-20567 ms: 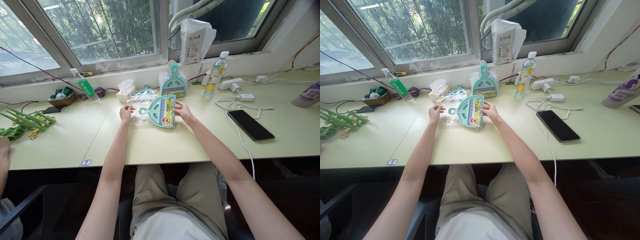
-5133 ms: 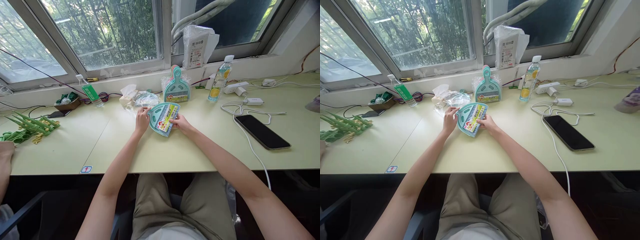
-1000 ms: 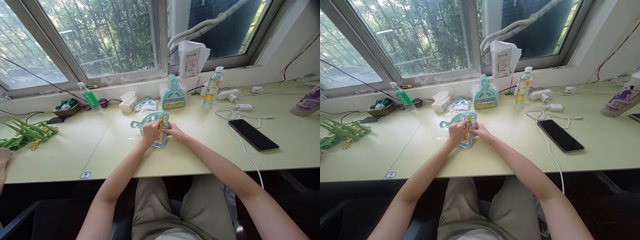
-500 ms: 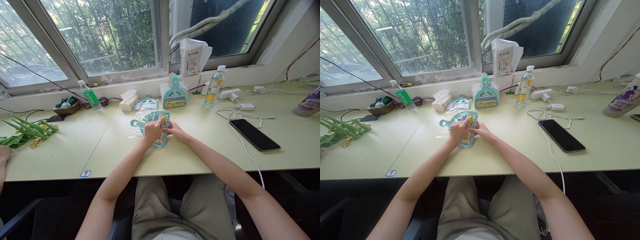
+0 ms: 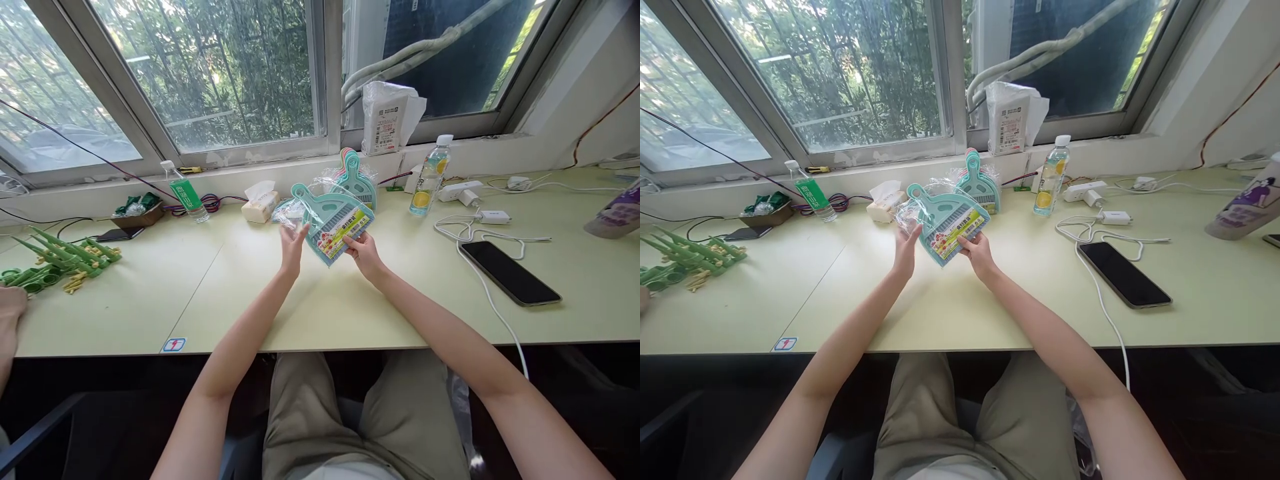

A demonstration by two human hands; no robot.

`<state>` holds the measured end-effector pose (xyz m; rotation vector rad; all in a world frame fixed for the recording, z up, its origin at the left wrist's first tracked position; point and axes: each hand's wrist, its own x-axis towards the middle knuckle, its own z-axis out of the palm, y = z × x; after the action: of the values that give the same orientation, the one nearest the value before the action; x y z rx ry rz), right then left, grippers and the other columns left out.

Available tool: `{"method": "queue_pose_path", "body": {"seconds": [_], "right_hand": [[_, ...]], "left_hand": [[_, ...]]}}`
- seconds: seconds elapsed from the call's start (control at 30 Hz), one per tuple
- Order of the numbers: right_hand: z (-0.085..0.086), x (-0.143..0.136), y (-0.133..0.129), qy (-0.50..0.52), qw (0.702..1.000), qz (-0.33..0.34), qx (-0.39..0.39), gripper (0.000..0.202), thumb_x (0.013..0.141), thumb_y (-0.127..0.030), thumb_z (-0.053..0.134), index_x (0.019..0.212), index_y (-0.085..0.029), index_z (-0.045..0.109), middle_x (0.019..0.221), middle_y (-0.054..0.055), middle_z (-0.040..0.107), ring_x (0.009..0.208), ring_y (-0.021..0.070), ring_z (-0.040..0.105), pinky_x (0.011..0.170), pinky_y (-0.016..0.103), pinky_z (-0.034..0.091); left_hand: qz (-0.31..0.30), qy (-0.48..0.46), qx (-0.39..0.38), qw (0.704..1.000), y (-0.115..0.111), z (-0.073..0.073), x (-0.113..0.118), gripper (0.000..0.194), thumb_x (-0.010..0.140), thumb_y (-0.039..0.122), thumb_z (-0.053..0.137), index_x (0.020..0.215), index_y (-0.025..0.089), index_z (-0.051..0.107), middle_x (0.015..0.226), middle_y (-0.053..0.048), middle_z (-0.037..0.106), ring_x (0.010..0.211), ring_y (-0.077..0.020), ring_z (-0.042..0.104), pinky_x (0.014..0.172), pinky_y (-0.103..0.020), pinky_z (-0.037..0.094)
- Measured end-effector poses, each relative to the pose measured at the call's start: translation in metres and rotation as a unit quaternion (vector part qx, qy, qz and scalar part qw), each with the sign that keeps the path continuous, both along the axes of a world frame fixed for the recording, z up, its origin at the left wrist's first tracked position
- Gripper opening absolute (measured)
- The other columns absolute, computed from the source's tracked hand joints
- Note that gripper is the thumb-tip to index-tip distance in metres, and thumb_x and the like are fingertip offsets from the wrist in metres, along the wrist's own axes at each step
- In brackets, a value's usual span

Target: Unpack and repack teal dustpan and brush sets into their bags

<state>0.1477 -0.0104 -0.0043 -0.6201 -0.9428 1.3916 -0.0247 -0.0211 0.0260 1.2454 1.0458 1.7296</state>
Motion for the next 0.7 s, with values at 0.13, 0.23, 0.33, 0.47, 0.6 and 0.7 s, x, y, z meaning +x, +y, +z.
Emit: {"method": "queue_pose_path", "body": {"seconds": [0.13, 0.23, 0.33, 0.47, 0.6, 0.7], "right_hand": [[-0.001, 0.000, 0.001, 0.004, 1.000, 0.001, -0.001, 0.045, 0.060, -0.036, 0.086, 0.093, -0.022, 0.060, 0.102, 0.004, 0.074, 0.104, 0.0257, 0.068, 0.089, 0.044, 0.060], [-0.002, 0.001, 0.002, 0.002, 1.000, -0.003, 0.004, 0.045, 0.061, -0.036, 0.086, 0.095, -0.023, 0.060, 0.103, 0.003, 0.073, 0.105, 0.0253, 0.068, 0.090, 0.043, 0.060], [-0.002, 0.000, 0.001, 0.009, 1.000, -0.013, 0.001, 0.046, 0.061, -0.034, 0.086, 0.097, -0.023, 0.060, 0.103, 0.003, 0.073, 0.106, 0.0248, 0.068, 0.090, 0.043, 0.060], [-0.001, -0.004, -0.002, 0.035, 0.999, -0.037, -0.002, 0.048, 0.061, -0.029, 0.085, 0.102, -0.023, 0.059, 0.104, 0.003, 0.073, 0.107, 0.0248, 0.068, 0.091, 0.043, 0.060], [-0.001, -0.003, -0.003, 0.063, 0.996, -0.066, -0.004, 0.046, 0.064, -0.026, 0.082, 0.104, -0.024, 0.059, 0.109, 0.003, 0.071, 0.109, 0.0238, 0.067, 0.094, 0.041, 0.059], [-0.001, -0.002, -0.002, 0.067, 0.995, -0.075, -0.017, 0.043, 0.066, -0.024, 0.080, 0.103, -0.024, 0.058, 0.113, 0.003, 0.070, 0.112, 0.0232, 0.065, 0.095, 0.041, 0.058]], "left_hand": [[-0.255, -0.084, -0.148, 0.952, 0.001, -0.009, 0.006, 0.047, 0.069, 0.041, 0.078, 0.106, 0.016, 0.064, 0.112, -0.010, 0.070, 0.112, -0.0283, 0.064, 0.100, -0.042, 0.048], [-0.256, -0.090, -0.165, 0.948, -0.001, -0.012, 0.008, 0.043, 0.069, 0.035, 0.079, 0.106, 0.017, 0.067, 0.109, -0.007, 0.072, 0.104, -0.0247, 0.067, 0.096, -0.039, 0.050], [-0.262, -0.069, -0.175, 0.947, -0.002, -0.013, 0.007, 0.044, 0.071, 0.036, 0.078, 0.109, 0.018, 0.067, 0.111, -0.007, 0.072, 0.105, -0.0254, 0.067, 0.093, -0.040, 0.052], [-0.289, -0.058, -0.183, 0.938, -0.005, -0.018, 0.012, 0.046, 0.074, 0.042, 0.076, 0.113, 0.020, 0.066, 0.124, -0.009, 0.067, 0.117, -0.0282, 0.061, 0.098, -0.043, 0.050], [-0.319, -0.080, -0.163, 0.930, -0.010, -0.024, 0.026, 0.048, 0.077, 0.042, 0.074, 0.121, 0.026, 0.060, 0.141, -0.005, 0.055, 0.133, -0.0283, 0.049, 0.103, -0.046, 0.046], [-0.264, -0.131, -0.121, 0.948, -0.009, -0.020, 0.029, 0.048, 0.079, 0.044, 0.071, 0.121, 0.025, 0.058, 0.137, -0.006, 0.058, 0.133, -0.0268, 0.049, 0.107, -0.045, 0.043]]}}
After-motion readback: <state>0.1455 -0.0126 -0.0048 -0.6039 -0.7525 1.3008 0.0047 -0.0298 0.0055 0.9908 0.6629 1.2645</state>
